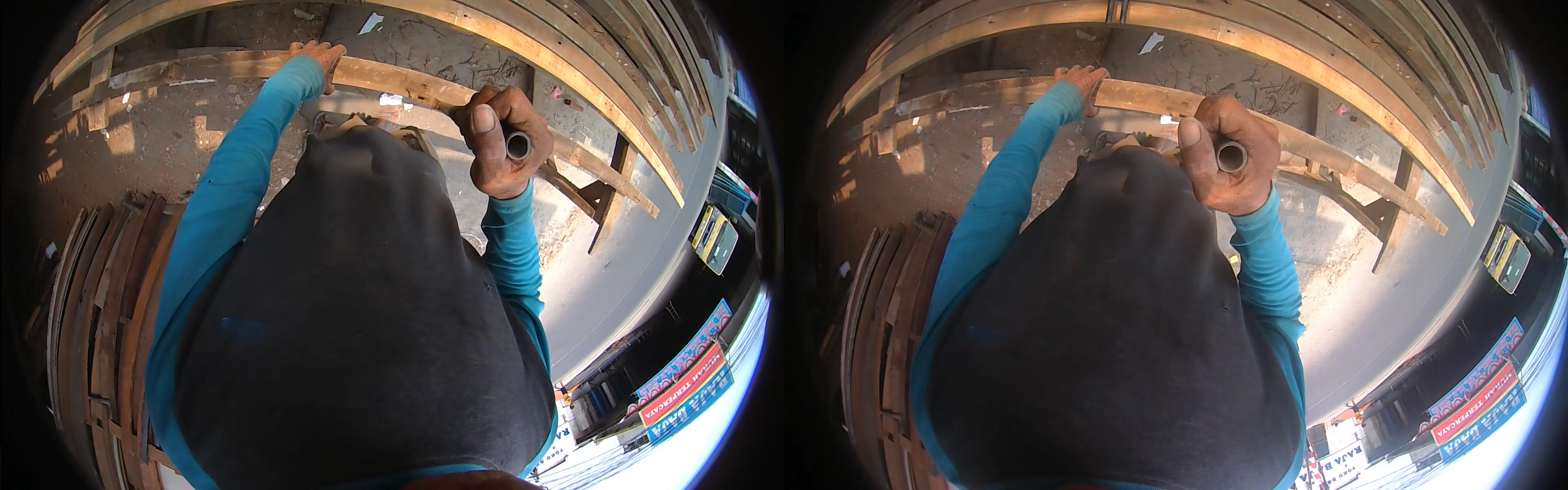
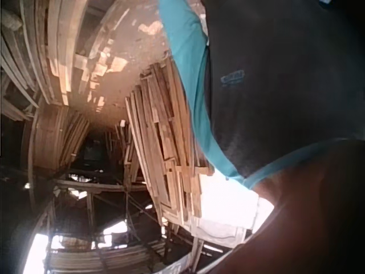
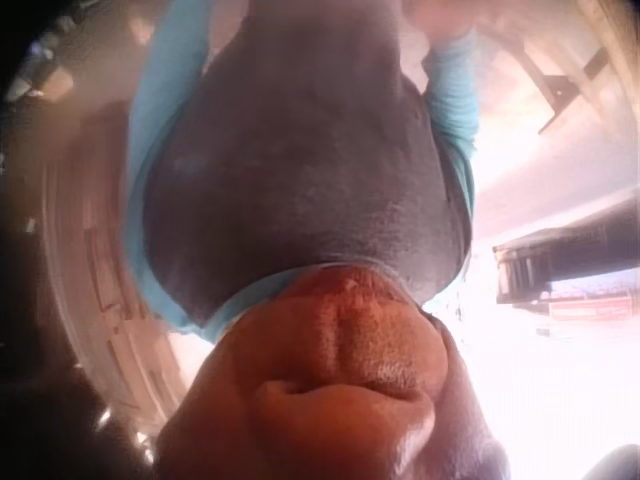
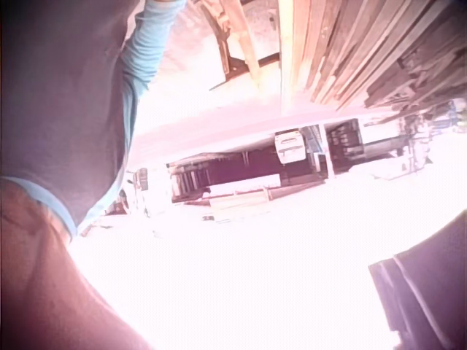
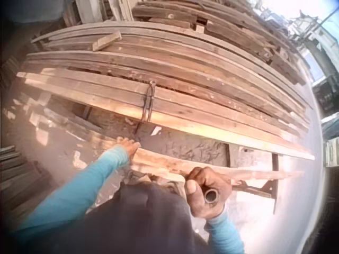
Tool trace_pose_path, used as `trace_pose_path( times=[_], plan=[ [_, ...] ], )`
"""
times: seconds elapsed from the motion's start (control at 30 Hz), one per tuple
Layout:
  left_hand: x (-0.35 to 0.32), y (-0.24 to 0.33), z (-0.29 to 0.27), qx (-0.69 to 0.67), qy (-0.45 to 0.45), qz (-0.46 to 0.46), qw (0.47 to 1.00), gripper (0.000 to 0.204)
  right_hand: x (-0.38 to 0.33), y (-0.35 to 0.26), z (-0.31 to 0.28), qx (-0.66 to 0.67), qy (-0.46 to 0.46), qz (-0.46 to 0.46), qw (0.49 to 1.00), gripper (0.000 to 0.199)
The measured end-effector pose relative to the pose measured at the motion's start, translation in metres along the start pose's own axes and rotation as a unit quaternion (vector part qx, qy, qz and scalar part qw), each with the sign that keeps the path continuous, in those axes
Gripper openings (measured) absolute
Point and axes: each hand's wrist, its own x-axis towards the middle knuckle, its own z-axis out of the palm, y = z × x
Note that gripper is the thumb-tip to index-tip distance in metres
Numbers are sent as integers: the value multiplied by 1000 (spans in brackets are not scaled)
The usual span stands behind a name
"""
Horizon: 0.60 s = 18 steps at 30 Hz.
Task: The person hammers nails into long wooden planks using a hammer, then uses a pair of pincers to remove or adjust a nail on the wood.
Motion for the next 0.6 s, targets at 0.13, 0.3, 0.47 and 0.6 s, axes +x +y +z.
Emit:
trace_pose_path(
  times=[0.13, 0.3, 0.47, 0.6],
  plan=[
    [-1, -5, 2, -17, 9, 17, 1000, 74, -3, -4, 51, -129, 30, -95, 987, 25],
    [0, -6, -2, -28, 29, 15, 999, 68, -8, -5, 60, -74, 40, -124, 989, 26],
    [-7, -9, 1, -34, 18, 10, 999, 71, -12, 7, -19, 142, 171, -77, 972, 27],
    [-9, -4, -8, -48, 26, 13, 998, 64, 1, -11, -2, 102, 270, -4, 957, 38]
  ],
)
